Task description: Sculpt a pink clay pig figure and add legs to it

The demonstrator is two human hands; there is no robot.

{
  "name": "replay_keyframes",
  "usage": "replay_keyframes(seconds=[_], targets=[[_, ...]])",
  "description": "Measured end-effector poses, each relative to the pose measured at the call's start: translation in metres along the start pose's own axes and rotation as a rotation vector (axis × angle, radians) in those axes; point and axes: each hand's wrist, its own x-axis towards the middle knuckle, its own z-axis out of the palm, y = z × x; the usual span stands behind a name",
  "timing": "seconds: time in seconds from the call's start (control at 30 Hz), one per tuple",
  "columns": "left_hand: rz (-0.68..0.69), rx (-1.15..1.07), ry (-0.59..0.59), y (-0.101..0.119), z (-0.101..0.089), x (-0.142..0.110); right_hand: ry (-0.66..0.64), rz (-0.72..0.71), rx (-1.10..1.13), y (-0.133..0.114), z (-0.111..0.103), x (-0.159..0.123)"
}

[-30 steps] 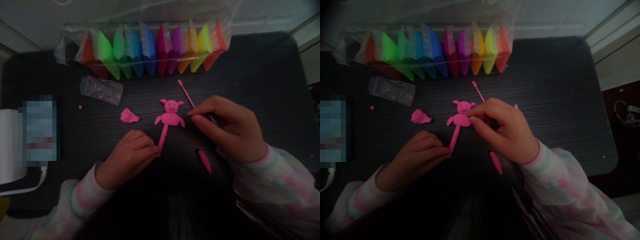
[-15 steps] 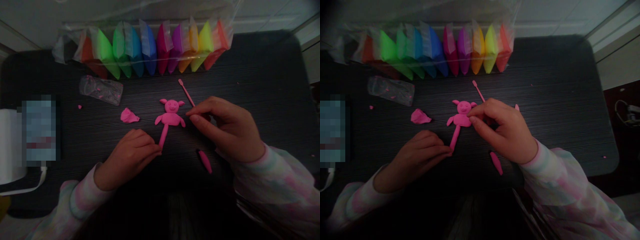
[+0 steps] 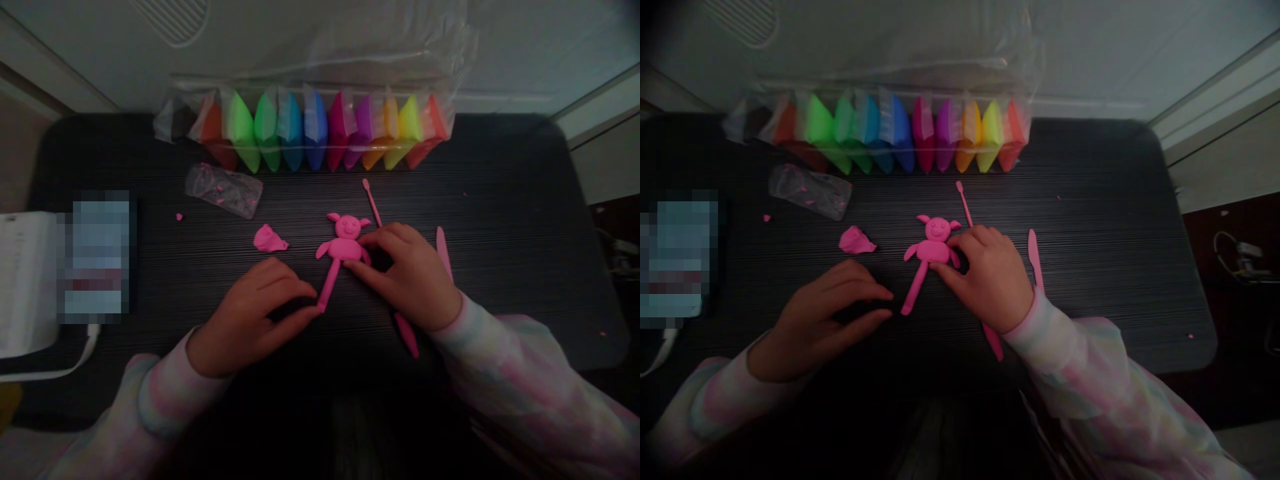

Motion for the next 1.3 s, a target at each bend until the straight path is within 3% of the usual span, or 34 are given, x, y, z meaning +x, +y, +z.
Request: replay_keyframes(seconds=[0.2, 0.3, 0.4, 0.5, 0.73, 0.9, 1.03, 1.17, 1.3], targets=[[-0.069, 0.032, 0.157, 0.001, -0.003, -0.002, 0.082, 0.051, 0.314, -0.006, -0.008, -0.004], [-0.092, 0.032, 0.178, 0.000, -0.002, -0.003, 0.217, 0.057, 0.547, -0.005, -0.008, -0.010], [-0.109, 0.025, 0.185, -0.001, -0.001, -0.004, 0.414, -0.014, 0.518, 0.000, -0.004, -0.013], [-0.118, 0.021, 0.185, -0.002, 0.001, -0.003, 0.480, -0.121, 0.368, 0.005, 0.000, -0.014], [-0.120, 0.036, 0.198, -0.002, 0.000, -0.003, 0.483, -0.241, 0.223, 0.005, -0.002, -0.012], [-0.100, 0.039, 0.196, -0.002, 0.001, -0.003, 0.472, -0.220, 0.251, 0.006, 0.000, -0.012], [-0.082, 0.056, 0.214, -0.002, 0.003, -0.002, 0.443, -0.131, 0.416, 0.004, 0.000, -0.014], [-0.107, 0.061, 0.235, -0.002, 0.003, -0.003, 0.341, -0.027, 0.643, -0.005, -0.006, -0.014], [-0.185, 0.025, 0.274, 0.000, 0.001, -0.004, 0.066, 0.141, 0.798, -0.014, -0.012, -0.012]])
